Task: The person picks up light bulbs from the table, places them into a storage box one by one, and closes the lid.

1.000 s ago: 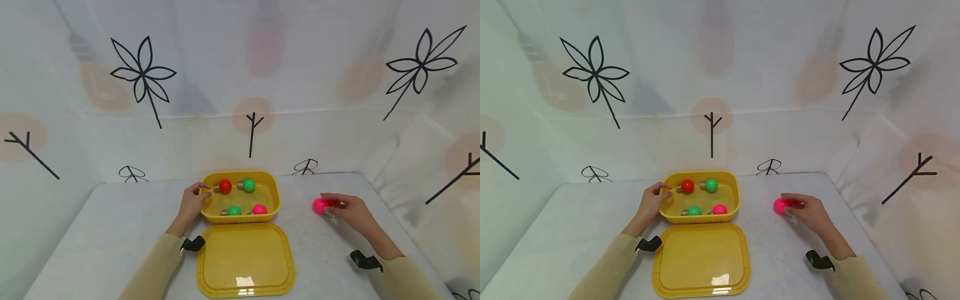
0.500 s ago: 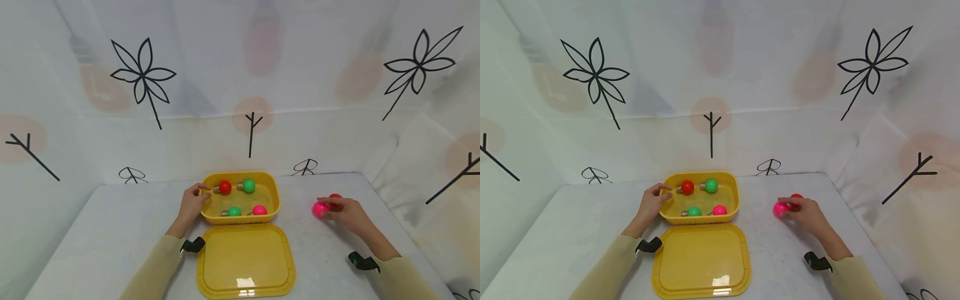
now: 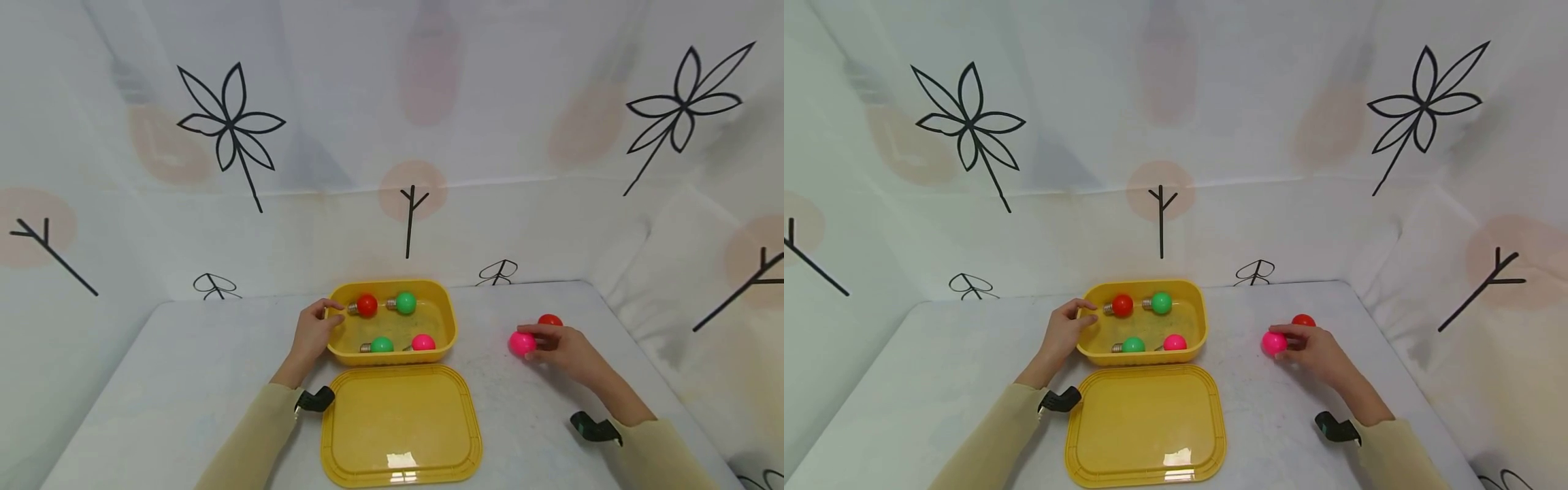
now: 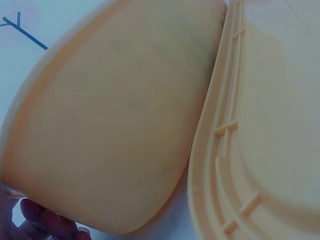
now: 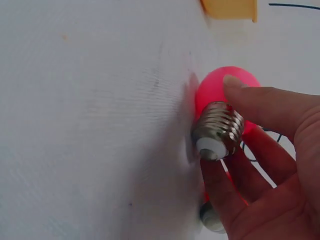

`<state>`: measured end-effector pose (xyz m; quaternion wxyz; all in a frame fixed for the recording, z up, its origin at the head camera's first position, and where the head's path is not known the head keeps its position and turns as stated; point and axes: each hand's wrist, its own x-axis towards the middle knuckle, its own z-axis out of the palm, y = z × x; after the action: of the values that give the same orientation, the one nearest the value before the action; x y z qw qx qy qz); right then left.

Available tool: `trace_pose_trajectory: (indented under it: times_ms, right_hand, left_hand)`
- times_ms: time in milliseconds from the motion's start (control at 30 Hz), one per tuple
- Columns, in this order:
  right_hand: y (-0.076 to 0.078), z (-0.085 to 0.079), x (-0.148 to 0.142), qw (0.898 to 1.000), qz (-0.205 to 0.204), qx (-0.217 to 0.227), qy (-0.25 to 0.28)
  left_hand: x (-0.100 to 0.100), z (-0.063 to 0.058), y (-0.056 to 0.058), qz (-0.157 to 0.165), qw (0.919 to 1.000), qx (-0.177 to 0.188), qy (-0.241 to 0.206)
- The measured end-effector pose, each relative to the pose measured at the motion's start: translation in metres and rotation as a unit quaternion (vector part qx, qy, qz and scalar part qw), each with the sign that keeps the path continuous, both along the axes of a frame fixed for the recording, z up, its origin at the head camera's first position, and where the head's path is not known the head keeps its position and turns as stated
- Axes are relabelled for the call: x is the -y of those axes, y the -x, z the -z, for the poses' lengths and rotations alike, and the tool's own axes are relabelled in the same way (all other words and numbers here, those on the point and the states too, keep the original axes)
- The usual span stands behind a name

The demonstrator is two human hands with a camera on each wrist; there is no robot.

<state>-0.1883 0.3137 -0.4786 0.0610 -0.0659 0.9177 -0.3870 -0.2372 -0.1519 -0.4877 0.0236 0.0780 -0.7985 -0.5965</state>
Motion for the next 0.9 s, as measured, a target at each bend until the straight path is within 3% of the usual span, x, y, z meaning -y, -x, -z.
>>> trace_pose_trajectory:
  times_ms: [500, 900]
  right_hand:
    - [-0.002, 0.015, -0.001, 1.000, 0.026, -0.014, 0.005]
    - [-0.003, 0.015, 0.002, 0.999, 0.019, -0.024, 0.007]
  left_hand:
    - [0.000, -0.002, -0.001, -0.002, 1.0000, 0.004, 0.006]
    - [-0.002, -0.001, 0.000, 0.001, 0.9999, 0.002, 0.013]
